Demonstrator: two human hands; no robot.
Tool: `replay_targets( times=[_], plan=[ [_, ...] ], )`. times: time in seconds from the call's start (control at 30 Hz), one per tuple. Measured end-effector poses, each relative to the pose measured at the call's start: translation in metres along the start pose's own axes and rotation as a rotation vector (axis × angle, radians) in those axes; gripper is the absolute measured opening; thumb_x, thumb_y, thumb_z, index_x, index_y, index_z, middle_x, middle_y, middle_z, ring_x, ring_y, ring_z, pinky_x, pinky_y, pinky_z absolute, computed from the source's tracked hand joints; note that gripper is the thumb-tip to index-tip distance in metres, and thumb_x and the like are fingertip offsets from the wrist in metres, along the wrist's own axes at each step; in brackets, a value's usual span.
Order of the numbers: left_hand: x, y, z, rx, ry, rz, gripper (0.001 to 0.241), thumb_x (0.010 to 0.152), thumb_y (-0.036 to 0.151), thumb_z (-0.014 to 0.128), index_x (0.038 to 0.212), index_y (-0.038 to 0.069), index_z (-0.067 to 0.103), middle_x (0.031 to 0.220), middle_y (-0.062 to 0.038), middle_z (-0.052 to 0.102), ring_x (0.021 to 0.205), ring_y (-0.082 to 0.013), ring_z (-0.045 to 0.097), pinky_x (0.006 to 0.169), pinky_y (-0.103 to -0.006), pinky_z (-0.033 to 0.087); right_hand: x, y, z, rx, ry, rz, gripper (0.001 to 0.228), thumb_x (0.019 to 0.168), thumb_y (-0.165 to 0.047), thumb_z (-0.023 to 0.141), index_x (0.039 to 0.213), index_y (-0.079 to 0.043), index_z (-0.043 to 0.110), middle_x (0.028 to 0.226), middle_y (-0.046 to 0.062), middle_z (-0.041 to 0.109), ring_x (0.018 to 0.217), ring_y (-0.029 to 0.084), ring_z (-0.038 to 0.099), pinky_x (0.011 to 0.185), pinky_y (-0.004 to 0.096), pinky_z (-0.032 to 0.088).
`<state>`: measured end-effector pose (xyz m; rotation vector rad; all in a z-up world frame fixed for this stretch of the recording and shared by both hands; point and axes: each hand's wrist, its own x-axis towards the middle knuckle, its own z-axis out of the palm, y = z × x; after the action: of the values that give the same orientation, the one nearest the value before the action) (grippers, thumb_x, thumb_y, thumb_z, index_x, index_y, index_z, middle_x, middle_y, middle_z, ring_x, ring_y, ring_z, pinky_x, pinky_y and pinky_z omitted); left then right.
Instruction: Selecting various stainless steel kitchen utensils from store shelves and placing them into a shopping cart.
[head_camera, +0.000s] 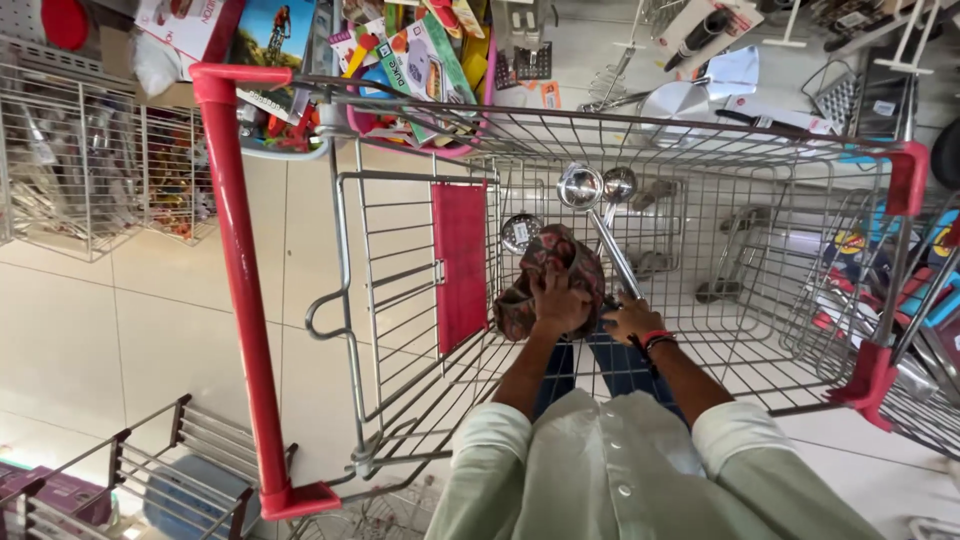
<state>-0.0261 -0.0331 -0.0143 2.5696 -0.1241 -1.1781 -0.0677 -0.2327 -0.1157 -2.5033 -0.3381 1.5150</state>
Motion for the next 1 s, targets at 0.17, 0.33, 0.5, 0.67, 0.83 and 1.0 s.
replay_targets(
  times=[0.17, 0.33, 0.5, 0.67, 0.83, 1.0],
  plan=[
    [0.031, -0.026, 0.056, 0.064, -0.027, 0.01, 0.043, 0.094, 0.05, 0.063, 0.125, 0.024, 0.074, 0.153, -0.009, 0.051, 0.155, -0.0351, 0.027, 0.121, -0.076, 0.008, 0.002, -0.019, -0.005, 0.01, -0.086, 0.194, 0.048, 0.095, -0.06, 0.053, 0.139, -0.043, 0.06, 0.171, 0.0, 0.013, 0.155, 0.039, 0.014, 0.116, 0.069, 0.031],
    [0.027, -0.044, 0.045, -0.239, 0.004, -0.016, 0.042, 0.083, 0.045, 0.078, 0.116, 0.018, 0.077, 0.125, -0.01, 0.069, 0.121, -0.0305, 0.06, 0.111, -0.0556, 0.037, -0.002, -0.028, -0.007, -0.033, -0.081, 0.238, 0.052, 0.099, -0.061, 0.048, 0.135, -0.028, 0.069, 0.172, 0.0, 0.017, 0.154, 0.037, 0.015, 0.116, 0.067, 0.029],
    [0.024, -0.061, 0.023, -0.544, 0.083, -0.064, 0.043, 0.07, 0.032, 0.095, 0.101, 0.007, 0.08, 0.094, -0.009, 0.077, 0.082, -0.0228, 0.076, 0.081, -0.0357, 0.059, -0.002, -0.028, -0.015, -0.101, -0.052, 0.216, 0.054, 0.099, -0.058, 0.051, 0.134, -0.021, 0.069, 0.165, 0.0, 0.029, 0.148, 0.036, 0.025, 0.11, 0.062, 0.035],
    [0.012, -0.096, 0.012, -0.721, 0.413, -0.131, 0.027, 0.067, 0.014, 0.088, 0.087, 0.001, 0.075, 0.084, -0.015, 0.079, 0.075, -0.0236, 0.077, 0.07, -0.0323, 0.061, -0.019, -0.039, -0.026, 0.002, 0.037, 0.172, 0.059, 0.088, -0.052, 0.07, 0.141, -0.029, 0.058, 0.151, 0.001, 0.038, 0.141, 0.034, 0.031, 0.108, 0.063, 0.036],
    [-0.009, -0.104, -0.022, -0.995, 0.396, -0.304, 0.028, 0.073, 0.011, 0.08, 0.095, 0.003, 0.065, 0.082, -0.014, 0.076, 0.072, -0.0192, 0.073, 0.064, -0.0326, 0.059, 0.04, 0.018, 0.043, 0.128, 0.388, 0.088, 0.032, 0.082, -0.024, 0.074, 0.113, -0.02, 0.071, 0.123, 0.008, 0.066, 0.117, 0.032, 0.064, 0.099, 0.044, 0.055],
    [-0.012, -0.129, -0.021, -1.135, 0.426, -0.291, 0.021, 0.082, 0.016, 0.072, 0.091, -0.002, 0.076, 0.079, -0.012, 0.076, 0.068, -0.0171, 0.07, 0.06, -0.0314, 0.053, -0.018, -0.016, -0.033, 0.319, 0.462, 0.08, 0.054, 0.074, -0.006, 0.072, 0.126, -0.005, 0.058, 0.111, 0.019, 0.069, 0.105, 0.04, 0.069, 0.088, 0.048, 0.057]
  ],
)
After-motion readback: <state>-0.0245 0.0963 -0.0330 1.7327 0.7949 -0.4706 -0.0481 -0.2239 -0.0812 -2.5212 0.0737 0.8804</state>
